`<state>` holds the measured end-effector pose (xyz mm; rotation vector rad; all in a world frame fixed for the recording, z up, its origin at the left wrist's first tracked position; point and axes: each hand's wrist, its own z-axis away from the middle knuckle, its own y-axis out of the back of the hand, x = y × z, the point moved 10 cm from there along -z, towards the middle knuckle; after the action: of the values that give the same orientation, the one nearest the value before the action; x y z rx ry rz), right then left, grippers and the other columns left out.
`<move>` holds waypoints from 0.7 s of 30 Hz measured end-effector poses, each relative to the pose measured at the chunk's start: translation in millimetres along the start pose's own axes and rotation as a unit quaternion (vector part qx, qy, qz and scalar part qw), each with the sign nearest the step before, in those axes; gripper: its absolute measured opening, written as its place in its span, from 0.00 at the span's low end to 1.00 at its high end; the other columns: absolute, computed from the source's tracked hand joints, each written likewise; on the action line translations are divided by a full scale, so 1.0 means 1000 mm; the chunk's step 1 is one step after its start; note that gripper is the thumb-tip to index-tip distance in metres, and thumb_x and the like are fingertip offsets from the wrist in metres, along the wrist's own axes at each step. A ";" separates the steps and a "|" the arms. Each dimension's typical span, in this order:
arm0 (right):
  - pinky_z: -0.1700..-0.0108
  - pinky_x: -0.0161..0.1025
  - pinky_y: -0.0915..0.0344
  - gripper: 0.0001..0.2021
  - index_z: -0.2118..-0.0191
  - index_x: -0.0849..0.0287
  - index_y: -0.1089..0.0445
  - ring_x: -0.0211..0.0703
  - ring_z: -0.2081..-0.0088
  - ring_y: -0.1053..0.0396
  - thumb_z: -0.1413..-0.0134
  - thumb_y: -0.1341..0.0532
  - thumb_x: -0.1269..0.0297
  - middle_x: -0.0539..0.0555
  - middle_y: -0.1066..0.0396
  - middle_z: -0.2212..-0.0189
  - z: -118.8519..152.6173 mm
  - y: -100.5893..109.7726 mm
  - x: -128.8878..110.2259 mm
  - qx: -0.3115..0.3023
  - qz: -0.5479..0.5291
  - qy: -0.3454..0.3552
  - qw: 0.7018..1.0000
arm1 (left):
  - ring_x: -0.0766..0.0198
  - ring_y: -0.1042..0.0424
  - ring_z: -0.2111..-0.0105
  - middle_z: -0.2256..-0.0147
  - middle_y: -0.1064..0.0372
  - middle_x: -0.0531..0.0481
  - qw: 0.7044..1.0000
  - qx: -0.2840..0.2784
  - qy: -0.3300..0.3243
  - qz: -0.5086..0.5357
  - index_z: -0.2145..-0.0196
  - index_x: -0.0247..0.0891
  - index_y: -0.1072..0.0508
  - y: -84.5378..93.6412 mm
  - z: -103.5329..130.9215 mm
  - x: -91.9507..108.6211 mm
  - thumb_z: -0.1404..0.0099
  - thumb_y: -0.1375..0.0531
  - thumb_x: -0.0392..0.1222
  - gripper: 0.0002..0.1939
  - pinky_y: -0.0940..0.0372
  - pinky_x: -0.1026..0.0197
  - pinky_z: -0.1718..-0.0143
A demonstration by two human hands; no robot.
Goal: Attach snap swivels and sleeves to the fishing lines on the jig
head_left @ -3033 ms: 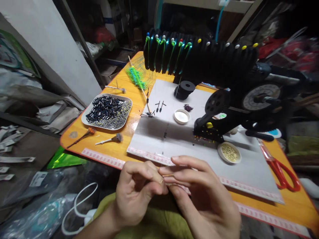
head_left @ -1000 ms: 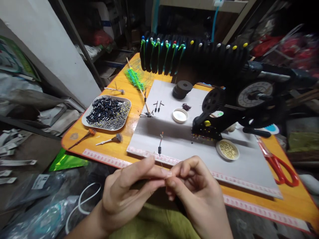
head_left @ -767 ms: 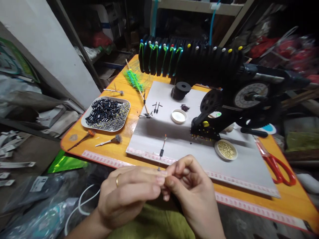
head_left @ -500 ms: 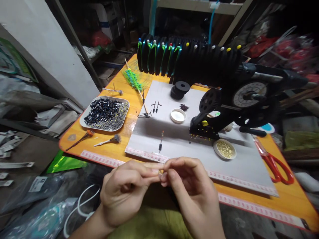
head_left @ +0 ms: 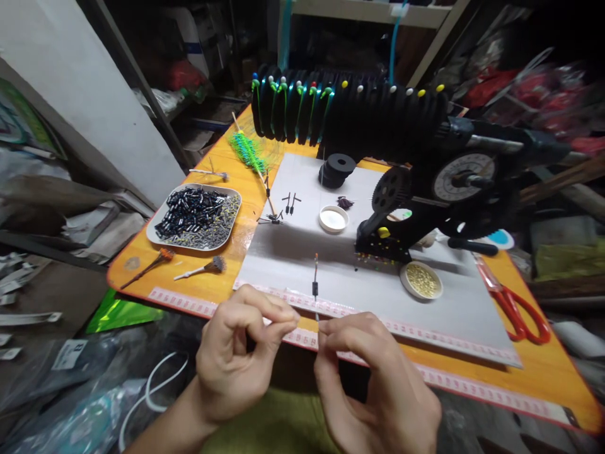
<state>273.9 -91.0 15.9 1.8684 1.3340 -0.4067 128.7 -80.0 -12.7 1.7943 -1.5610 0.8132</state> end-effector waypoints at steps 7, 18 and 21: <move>0.63 0.34 0.32 0.13 0.61 0.55 0.35 0.37 0.65 0.31 0.44 0.43 0.83 0.49 0.34 0.69 -0.004 0.018 0.016 -0.008 -0.070 -0.110 0.991 | 0.56 0.35 0.52 0.52 0.28 0.43 0.941 -0.148 -0.206 -0.223 0.52 0.37 0.24 -0.034 -0.020 0.030 0.36 0.35 0.30 0.15 0.33 0.56 0.49; 0.62 0.33 0.31 0.11 0.60 0.53 0.36 0.37 0.63 0.30 0.42 0.41 0.79 0.48 0.33 0.67 -0.013 0.017 0.032 -0.078 -0.088 -0.157 0.981 | 0.57 0.29 0.56 0.61 0.20 0.48 0.929 -0.201 -0.239 -0.199 0.51 0.37 0.31 -0.046 -0.038 0.032 0.38 0.35 0.28 0.19 0.36 0.55 0.53; 0.62 0.30 0.31 0.11 0.60 0.52 0.36 0.36 0.64 0.30 0.42 0.40 0.78 0.47 0.33 0.67 -0.018 0.017 0.031 -0.093 -0.086 -0.155 0.980 | 0.59 0.28 0.62 0.69 0.20 0.53 0.936 -0.184 -0.229 -0.192 0.51 0.39 0.32 -0.045 -0.040 0.034 0.39 0.35 0.28 0.20 0.41 0.54 0.56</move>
<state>298.3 -59.7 14.3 1.4730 1.2748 -0.6148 175.2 -64.7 36.6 1.9874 -1.4338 -0.0930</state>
